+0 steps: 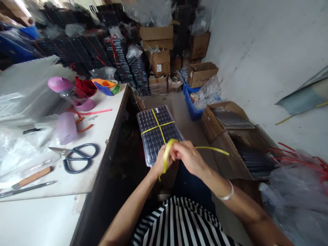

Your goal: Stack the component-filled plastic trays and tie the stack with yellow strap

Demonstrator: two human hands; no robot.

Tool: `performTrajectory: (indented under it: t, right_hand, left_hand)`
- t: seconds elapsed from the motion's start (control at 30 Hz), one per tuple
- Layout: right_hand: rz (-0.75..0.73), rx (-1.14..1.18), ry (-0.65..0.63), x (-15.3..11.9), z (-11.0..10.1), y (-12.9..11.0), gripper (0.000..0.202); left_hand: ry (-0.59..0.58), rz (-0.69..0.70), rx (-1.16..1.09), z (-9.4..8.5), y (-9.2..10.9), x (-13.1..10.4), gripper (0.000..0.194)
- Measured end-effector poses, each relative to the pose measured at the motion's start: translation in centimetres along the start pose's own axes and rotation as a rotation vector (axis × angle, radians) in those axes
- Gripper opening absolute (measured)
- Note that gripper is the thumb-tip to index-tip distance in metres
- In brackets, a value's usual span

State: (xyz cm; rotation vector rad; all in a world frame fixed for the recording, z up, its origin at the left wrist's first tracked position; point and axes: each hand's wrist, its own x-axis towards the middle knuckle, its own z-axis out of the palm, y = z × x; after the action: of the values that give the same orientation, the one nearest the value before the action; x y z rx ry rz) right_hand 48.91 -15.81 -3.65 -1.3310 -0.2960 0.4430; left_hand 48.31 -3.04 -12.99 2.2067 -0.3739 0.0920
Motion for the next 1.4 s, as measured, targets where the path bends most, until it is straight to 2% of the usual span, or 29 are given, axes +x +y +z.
performTrajectory:
  t: [0.13, 0.23, 0.33, 0.37, 0.4, 0.43, 0.47, 0.5, 0.6, 0.67, 0.73, 0.87, 0.97, 1.0, 1.1, 1.17, 1.23, 1.4]
  right_hand:
    - [-0.033, -0.128, 0.015, 5.4, 0.6, -0.2, 0.042]
    - [-0.075, -0.275, -0.024, 6.8, 0.7, -0.8, 0.048]
    - [-0.169, -0.482, -0.055, 4.8, -0.4, -1.1, 0.029]
    - [-0.197, -0.611, -0.027, 3.5, -0.9, -0.8, 0.028]
    - [-0.219, -0.755, 0.021, 2.0, -1.4, -0.1, 0.036]
    - [-0.211, -0.911, 0.088, 0.4, -1.9, 0.9, 0.041]
    - [-0.150, -0.983, 0.153, -1.2, -2.2, 2.3, 0.037]
    - [-0.102, -0.986, 0.177, -2.5, -2.3, 3.9, 0.028]
    - [-0.056, -0.926, 0.181, -4.7, -1.5, 9.3, 0.038]
    - [-0.055, -0.871, 0.178, -4.3, -0.4, 12.1, 0.037]
    - [-0.059, -0.827, 0.186, -3.2, 0.2, 13.3, 0.034]
    - [-0.109, -0.793, 0.242, -2.1, -1.1, 12.0, 0.021]
    - [-0.161, -0.740, 0.315, -2.8, -2.7, 10.1, 0.017]
    - [-0.184, -0.717, 0.320, -2.9, -2.9, 9.6, 0.021]
    - [-0.160, -0.480, 0.174, -2.3, -3.0, 9.4, 0.041]
    - [-0.084, -0.305, 0.072, -1.6, -2.8, 9.7, 0.039]
    - [-0.022, -0.238, 0.066, -1.5, -2.7, 10.0, 0.032]
    - [0.013, -0.390, 0.121, -4.4, -2.8, 10.6, 0.027]
  left_hand:
    - [-0.093, 0.059, -0.051, -1.5, -0.2, 0.2, 0.023]
    - [-0.111, 0.028, -0.087, -2.1, 0.0, 0.2, 0.029]
    - [-0.063, -0.068, -0.142, -1.7, -0.2, -0.1, 0.042]
    - [-0.045, -0.100, -0.162, -1.6, -0.2, -0.2, 0.045]
    - [-0.033, -0.130, -0.181, -1.5, -0.2, -0.3, 0.047]
    - [-0.032, -0.155, -0.198, -1.6, -0.1, -0.3, 0.049]
    - [-0.040, -0.178, -0.213, -1.7, 0.0, -0.2, 0.050]
    - [-0.059, -0.197, -0.225, -1.9, 0.1, 0.0, 0.050]
    - [-0.150, -0.243, -0.230, -2.4, 0.7, 0.8, 0.050]
    - [-0.190, -0.260, -0.187, -2.5, 1.0, 1.3, 0.048]
    - [-0.171, -0.259, -0.102, -2.4, 1.2, 1.4, 0.042]
    - [-0.058, -0.161, 0.041, -1.9, 1.9, -0.2, 0.025]
    - [-0.051, -0.037, 0.022, -2.0, 2.4, -2.2, 0.022]
    - [-0.055, 0.000, -0.001, -2.2, 2.6, -2.8, 0.023]
    - [-0.071, 0.076, -0.089, -3.1, 3.0, -3.9, 0.027]
    - [-0.074, 0.094, -0.146, -3.6, 3.0, -4.0, 0.029]
    - [-0.040, 0.087, -0.192, -3.7, 2.7, -3.7, 0.028]
    - [0.221, -0.007, -0.239, -2.6, 0.2, -1.4, 0.028]
